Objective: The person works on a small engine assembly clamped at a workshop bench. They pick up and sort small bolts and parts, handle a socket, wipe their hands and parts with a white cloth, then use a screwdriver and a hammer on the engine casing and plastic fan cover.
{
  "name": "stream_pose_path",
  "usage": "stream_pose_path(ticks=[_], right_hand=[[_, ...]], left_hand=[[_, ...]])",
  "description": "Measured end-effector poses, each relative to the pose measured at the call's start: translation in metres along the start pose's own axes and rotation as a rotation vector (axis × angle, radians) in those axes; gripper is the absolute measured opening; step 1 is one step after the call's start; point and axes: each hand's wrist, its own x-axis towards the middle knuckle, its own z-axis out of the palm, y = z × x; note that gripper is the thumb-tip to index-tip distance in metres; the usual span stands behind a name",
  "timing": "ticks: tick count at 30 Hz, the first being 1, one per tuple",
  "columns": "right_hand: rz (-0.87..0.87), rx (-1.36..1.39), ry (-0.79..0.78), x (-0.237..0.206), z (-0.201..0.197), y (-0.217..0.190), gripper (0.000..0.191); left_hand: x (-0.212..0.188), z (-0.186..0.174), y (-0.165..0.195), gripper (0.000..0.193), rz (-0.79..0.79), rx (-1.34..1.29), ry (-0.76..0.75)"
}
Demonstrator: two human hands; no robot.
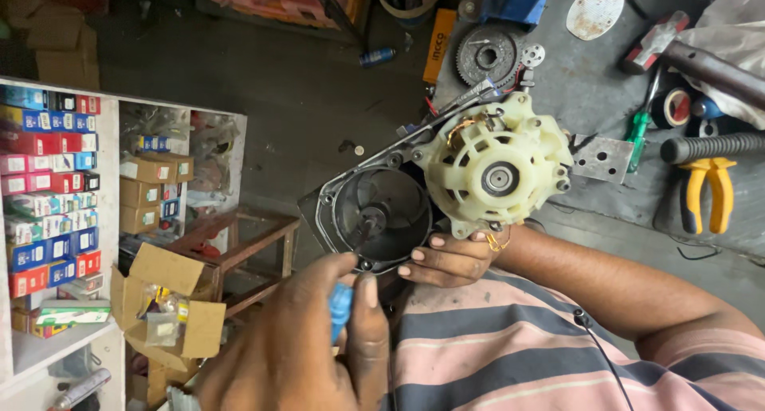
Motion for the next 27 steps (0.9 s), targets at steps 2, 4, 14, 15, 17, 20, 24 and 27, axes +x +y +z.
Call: stream_pose_path(ticks=[2, 4, 14, 15, 17, 20, 24, 27], right_hand=[[0.001, 0.000, -0.005, -0.005, 0.002, -0.004, 0.033], [-0.016, 0.006, -0.045, -0.010, 0.001, -0.009, 0.035], [0.031, -0.025, -0.065, -0.015, -0.002, -0.021, 0.038], [0.030, 0.003, -0.088, -0.014, -0.003, -0.021, 0.038], [0.028, -0.005, -0.098, -0.012, -0.003, -0.022, 0.038], [0.043, -0.046, -0.070, -0.012, -0.004, -0.023, 0.036], [0.036, -0.014, -0.083, -0.015, -0.003, -0.022, 0.034], [0.074, -0.051, 0.022, -0.011, 0.007, -0.023, 0.028]], left_hand=[[0.003, 0.005, 0.004, 0.023, 0.082, -0.071, 0.072], [0.005, 0.010, 0.002, 0.025, 0.066, -0.105, 0.075], [0.034, 0.005, -0.052, 0.022, 0.678, -0.097, -0.009], [0.041, -0.001, -0.051, 0.023, 0.679, -0.134, -0.040], [0.055, -0.012, -0.050, 0.024, 0.644, -0.192, -0.085], [0.059, -0.019, -0.045, 0.023, 0.535, -0.238, -0.136], [0.049, -0.010, -0.041, 0.028, 0.509, -0.222, -0.127], [0.045, -0.011, -0.041, 0.025, 0.527, -0.225, -0.096]])
